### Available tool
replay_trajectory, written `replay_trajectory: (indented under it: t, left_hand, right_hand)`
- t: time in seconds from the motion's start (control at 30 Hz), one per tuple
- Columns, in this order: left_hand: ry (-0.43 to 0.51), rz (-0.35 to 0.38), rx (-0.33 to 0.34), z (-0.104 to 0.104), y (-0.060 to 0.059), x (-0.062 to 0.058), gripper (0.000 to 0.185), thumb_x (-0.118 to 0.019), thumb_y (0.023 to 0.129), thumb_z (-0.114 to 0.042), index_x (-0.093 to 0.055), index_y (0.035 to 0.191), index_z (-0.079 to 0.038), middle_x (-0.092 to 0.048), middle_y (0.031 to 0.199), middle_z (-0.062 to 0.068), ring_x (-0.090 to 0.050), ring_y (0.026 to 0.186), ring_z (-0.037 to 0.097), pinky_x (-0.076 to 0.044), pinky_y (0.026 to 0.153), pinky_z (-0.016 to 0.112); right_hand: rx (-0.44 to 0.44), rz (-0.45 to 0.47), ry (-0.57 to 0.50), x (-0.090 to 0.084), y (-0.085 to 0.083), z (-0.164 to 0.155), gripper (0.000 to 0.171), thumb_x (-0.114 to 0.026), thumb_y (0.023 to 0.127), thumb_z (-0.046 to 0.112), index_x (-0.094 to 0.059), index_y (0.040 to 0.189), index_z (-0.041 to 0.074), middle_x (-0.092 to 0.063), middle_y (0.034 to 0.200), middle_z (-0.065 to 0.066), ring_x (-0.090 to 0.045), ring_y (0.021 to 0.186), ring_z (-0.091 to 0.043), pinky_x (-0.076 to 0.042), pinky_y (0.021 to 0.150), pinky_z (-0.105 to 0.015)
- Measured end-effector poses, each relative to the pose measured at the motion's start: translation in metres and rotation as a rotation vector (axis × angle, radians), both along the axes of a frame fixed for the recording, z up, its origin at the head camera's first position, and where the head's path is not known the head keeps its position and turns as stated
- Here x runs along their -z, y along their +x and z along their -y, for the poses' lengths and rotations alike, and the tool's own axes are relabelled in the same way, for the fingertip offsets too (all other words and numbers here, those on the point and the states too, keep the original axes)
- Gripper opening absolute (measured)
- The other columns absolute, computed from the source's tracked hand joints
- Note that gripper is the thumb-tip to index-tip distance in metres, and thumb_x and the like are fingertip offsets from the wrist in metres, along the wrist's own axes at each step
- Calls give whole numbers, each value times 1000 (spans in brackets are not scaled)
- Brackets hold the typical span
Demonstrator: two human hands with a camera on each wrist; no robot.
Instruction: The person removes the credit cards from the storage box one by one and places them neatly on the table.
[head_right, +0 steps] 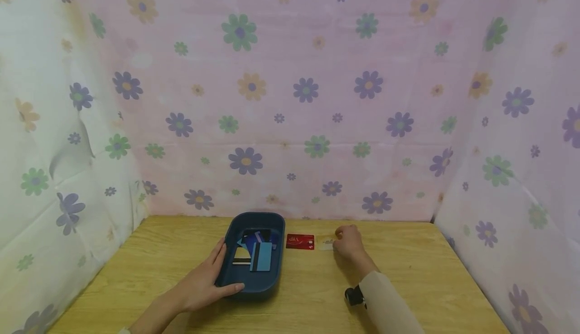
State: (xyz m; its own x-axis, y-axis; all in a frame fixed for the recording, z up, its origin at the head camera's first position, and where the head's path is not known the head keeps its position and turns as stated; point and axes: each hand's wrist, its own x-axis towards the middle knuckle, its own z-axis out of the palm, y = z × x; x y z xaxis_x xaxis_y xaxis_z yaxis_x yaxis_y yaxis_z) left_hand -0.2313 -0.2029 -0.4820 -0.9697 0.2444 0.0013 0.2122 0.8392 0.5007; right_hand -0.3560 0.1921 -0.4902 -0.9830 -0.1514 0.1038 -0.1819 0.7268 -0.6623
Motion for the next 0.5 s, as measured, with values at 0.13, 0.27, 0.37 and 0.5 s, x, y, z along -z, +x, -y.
replay_trajectory:
  t: [0.13,0.27,0.37,0.5]
  left_hand:
    - [1,2,-1,0,0,-1,126,-63,82,-80,-10,163,-1,-1,171,16,-30,148,48,-36,112,64]
    - [-3,3,-2,0,0,-1,126,-63,82,-80,-11,163,0,-2,171,17,-31,147,49,-37,112,64]
    - [-4,1,-4,0,1,-2,125,-63,82,-80,-11,163,0,-2,171,17,-32,147,49,-37,111,64]
    - [-1,4,-2,0,1,-2,125,-63,82,-80,-11,163,0,-1,171,17,-31,147,49,-36,112,65]
  right_hand:
    - [3,-5,-4,1,-1,0,34,-69,82,-7,-67,114,-15,-62,121,-34,-53,123,-55,-44,105,-62]
    - [0,-27,4,4,-2,-1,30,-70,81,-6,-68,110,-14,-64,117,-33,-56,119,-53,-46,103,-61]
    - [0,-49,10,5,-2,-2,29,-70,80,-6,-69,107,-14,-66,113,-31,-58,115,-52,-47,101,-60]
    - [0,-60,20,8,-3,-3,28,-71,80,-5,-69,106,-14,-66,111,-30,-59,113,-51,-47,101,-60]
